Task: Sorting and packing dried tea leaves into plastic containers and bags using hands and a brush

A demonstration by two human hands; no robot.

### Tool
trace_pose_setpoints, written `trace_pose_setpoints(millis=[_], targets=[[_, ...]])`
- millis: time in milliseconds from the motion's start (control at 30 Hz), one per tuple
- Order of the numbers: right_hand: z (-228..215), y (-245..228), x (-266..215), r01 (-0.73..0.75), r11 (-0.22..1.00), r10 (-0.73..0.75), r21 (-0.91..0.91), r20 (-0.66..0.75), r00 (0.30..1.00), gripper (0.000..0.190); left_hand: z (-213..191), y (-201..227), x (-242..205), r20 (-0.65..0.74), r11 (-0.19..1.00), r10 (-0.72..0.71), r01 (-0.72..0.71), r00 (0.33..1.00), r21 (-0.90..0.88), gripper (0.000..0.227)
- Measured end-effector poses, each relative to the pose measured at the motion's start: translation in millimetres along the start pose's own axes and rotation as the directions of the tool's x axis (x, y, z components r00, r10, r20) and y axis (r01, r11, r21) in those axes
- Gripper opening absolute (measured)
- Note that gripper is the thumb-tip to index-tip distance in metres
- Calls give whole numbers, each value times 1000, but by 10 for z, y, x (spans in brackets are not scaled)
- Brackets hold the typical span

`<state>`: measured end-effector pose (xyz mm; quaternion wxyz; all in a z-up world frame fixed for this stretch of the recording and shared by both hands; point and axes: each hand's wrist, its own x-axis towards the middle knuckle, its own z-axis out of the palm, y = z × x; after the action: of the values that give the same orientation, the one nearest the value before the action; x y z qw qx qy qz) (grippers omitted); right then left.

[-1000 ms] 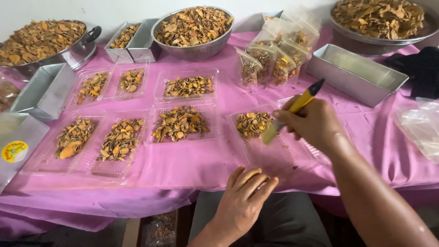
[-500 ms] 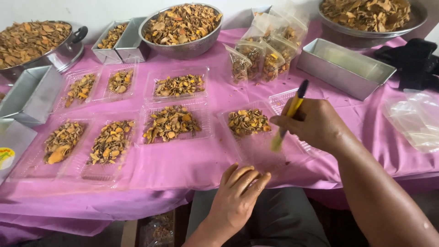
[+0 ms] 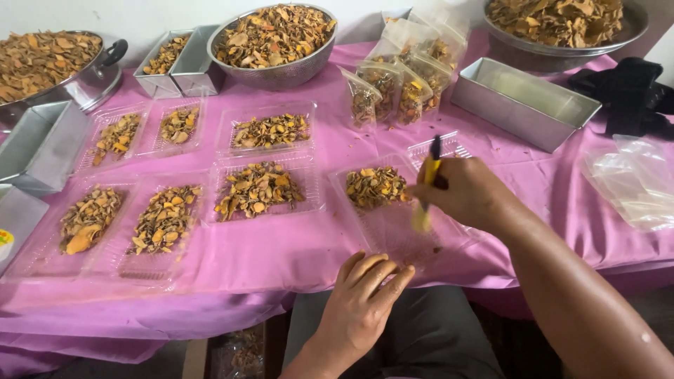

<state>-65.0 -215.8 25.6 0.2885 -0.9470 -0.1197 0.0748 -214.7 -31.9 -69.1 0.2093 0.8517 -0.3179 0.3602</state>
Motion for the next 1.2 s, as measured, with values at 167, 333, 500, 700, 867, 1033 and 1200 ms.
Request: trace_pose_setpoints(millis=[167,333,500,700,867,1033,1200], targets=[[-87,-31,-107,29,988,-7,153,-144,990,22,5,-12,-6,13,1000,16,-16,1000,0,30],[-52,-247,-195,-115,992,106,44,170,980,25,8,3,-9,28,1000,20,-20,999,-3,33],[-36,-124,-139,9,935,52,355,-162,985,15,20,-6,21,-22,998,65,-65,998,-9,27],[-28,-171,-141,-154,972,161,178,-21,987,21,223,6,-58,-36,999,18,-17,999,27,23],[-45,-48,-127,-37,964,81,264,-157,984,15,337,141,-39,-16,993,99,-100,995,-64,32],[-146,278,-499,-11,967,87,254,-291,953,21,212,155,69,27,989,124,-122,992,-87,34],[361,505,-876,466,808,-215,360,-555,803,31,-85,-57,102,-47,998,-22,19,999,-53,32]])
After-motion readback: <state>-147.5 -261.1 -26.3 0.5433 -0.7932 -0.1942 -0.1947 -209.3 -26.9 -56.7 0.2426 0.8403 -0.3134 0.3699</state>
